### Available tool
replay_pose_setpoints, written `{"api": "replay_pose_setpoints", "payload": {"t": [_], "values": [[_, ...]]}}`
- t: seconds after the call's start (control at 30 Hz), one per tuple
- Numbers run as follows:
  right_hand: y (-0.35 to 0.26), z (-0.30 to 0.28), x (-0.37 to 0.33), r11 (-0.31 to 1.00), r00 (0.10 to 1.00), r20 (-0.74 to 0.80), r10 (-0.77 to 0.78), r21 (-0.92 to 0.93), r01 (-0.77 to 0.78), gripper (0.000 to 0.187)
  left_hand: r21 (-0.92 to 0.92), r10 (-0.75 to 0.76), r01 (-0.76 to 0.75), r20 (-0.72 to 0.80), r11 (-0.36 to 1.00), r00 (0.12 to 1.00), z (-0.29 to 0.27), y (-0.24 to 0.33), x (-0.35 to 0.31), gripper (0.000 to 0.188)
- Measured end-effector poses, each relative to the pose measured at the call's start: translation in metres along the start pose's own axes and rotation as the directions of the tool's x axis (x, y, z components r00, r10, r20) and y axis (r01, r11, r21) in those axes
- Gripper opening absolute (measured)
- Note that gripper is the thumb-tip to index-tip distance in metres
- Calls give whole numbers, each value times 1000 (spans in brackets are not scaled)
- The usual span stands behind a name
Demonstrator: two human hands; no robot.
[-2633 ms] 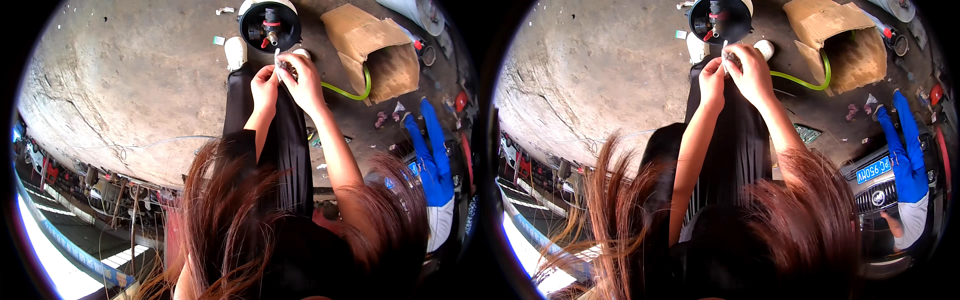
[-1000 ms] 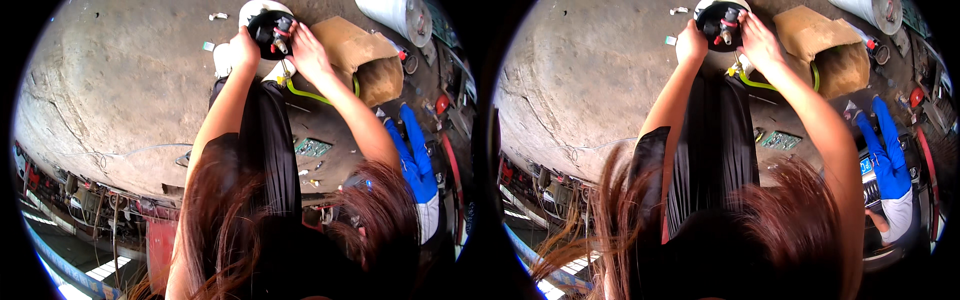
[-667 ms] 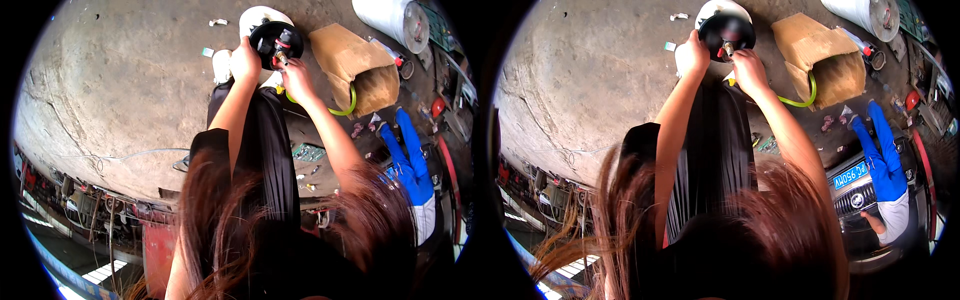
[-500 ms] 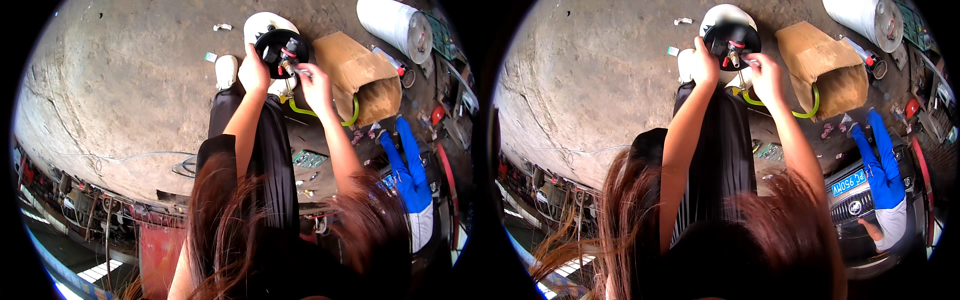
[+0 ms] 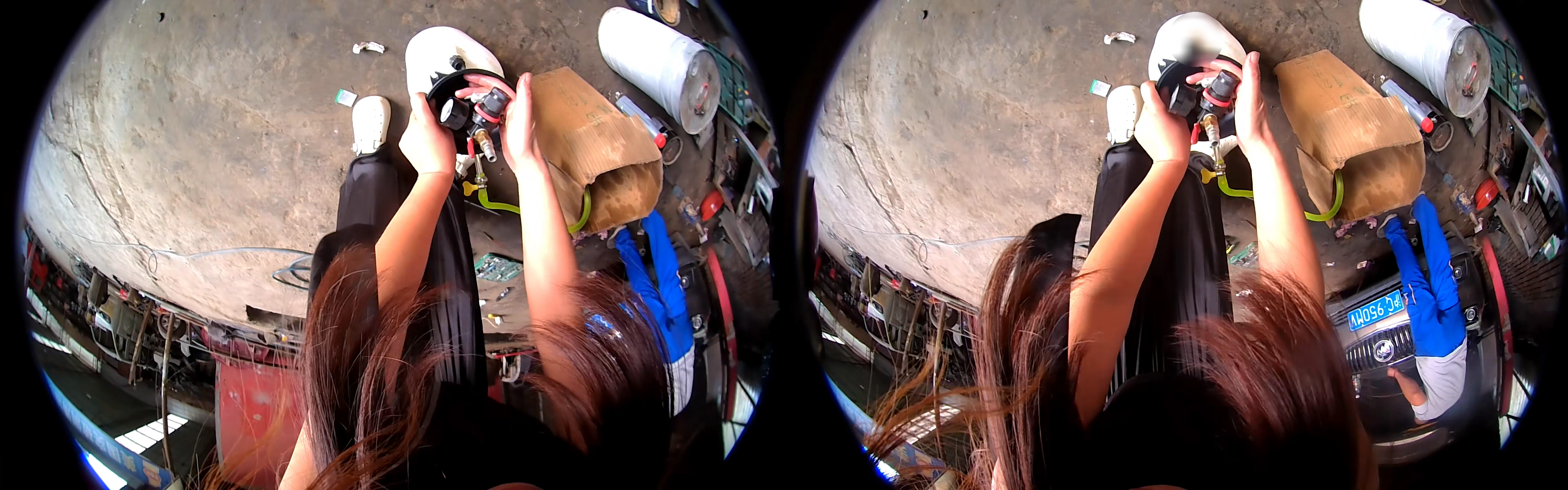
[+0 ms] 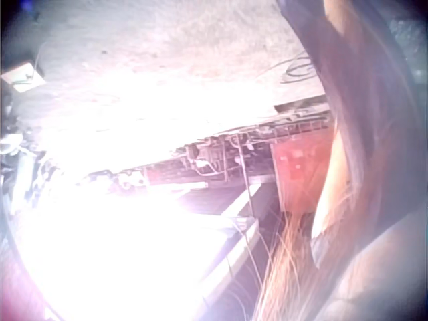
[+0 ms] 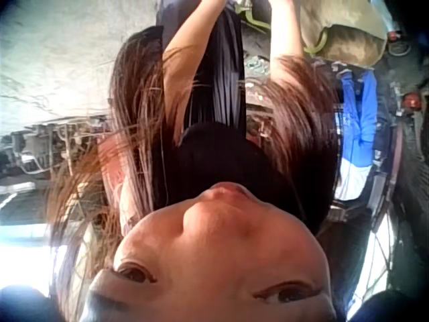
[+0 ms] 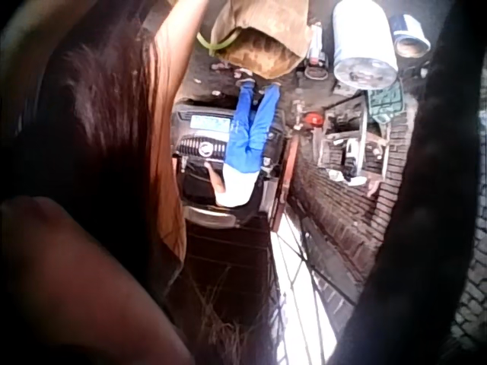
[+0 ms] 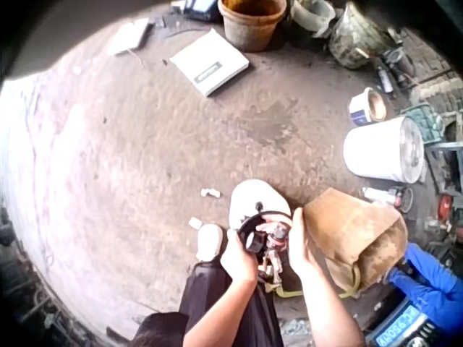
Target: The person assembles a handheld pressure sprayer by attaching a green hose to a white tank and connecting a metal spray gun. They wipe the components with a cloth and manipulate the parts to secure the connections.
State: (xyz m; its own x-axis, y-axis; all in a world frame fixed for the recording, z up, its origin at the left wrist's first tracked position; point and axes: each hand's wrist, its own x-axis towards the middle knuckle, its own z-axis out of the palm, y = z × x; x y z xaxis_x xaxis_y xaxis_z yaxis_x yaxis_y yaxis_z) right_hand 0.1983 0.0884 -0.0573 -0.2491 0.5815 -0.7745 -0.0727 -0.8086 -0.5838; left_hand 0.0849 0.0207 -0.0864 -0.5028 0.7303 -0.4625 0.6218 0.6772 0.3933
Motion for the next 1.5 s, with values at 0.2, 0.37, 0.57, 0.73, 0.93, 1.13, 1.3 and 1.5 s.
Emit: {"api": "replay_pose_setpoints", "payload": {"t": [0.2,0.37,0.57,0.73,0.93,1.13,1.3,1.5], "values": [[13,11,-18,965,981,-183,-67,237,110,46,-26,-6,5,-10,1000,1000,0,3,0,12],[8,3,-53,941,866,-414,-280,-295,163,29,-6,21,-21,-42,1000,999,4,-2,-1,12],[-61,4,-20,630,844,-45,-535,-687,363,10,4,24,-24,-41,1000,999,7,-5,0,13],[-80,32,26,-106,964,247,101,-961,257,18,-30,26,-26,-14,999,1000,7,-2,0,21],[-56,29,26,183,862,463,205,-883,431,31,-50,-28,30,38,998,999,4,-7,-3,32],[-57,23,41,285,798,460,391,-884,370,34,-70,-27,30,43,997,999,8,-5,-10,29],[-79,-3,38,192,860,409,305,-911,365,33,-41,-5,3,-53,999,999,6,-2,-6,16],[-68,12,28,114,818,376,436,-925,364,38,-24,0,-1,-65,1000,998,9,-8,-9,14]]}}
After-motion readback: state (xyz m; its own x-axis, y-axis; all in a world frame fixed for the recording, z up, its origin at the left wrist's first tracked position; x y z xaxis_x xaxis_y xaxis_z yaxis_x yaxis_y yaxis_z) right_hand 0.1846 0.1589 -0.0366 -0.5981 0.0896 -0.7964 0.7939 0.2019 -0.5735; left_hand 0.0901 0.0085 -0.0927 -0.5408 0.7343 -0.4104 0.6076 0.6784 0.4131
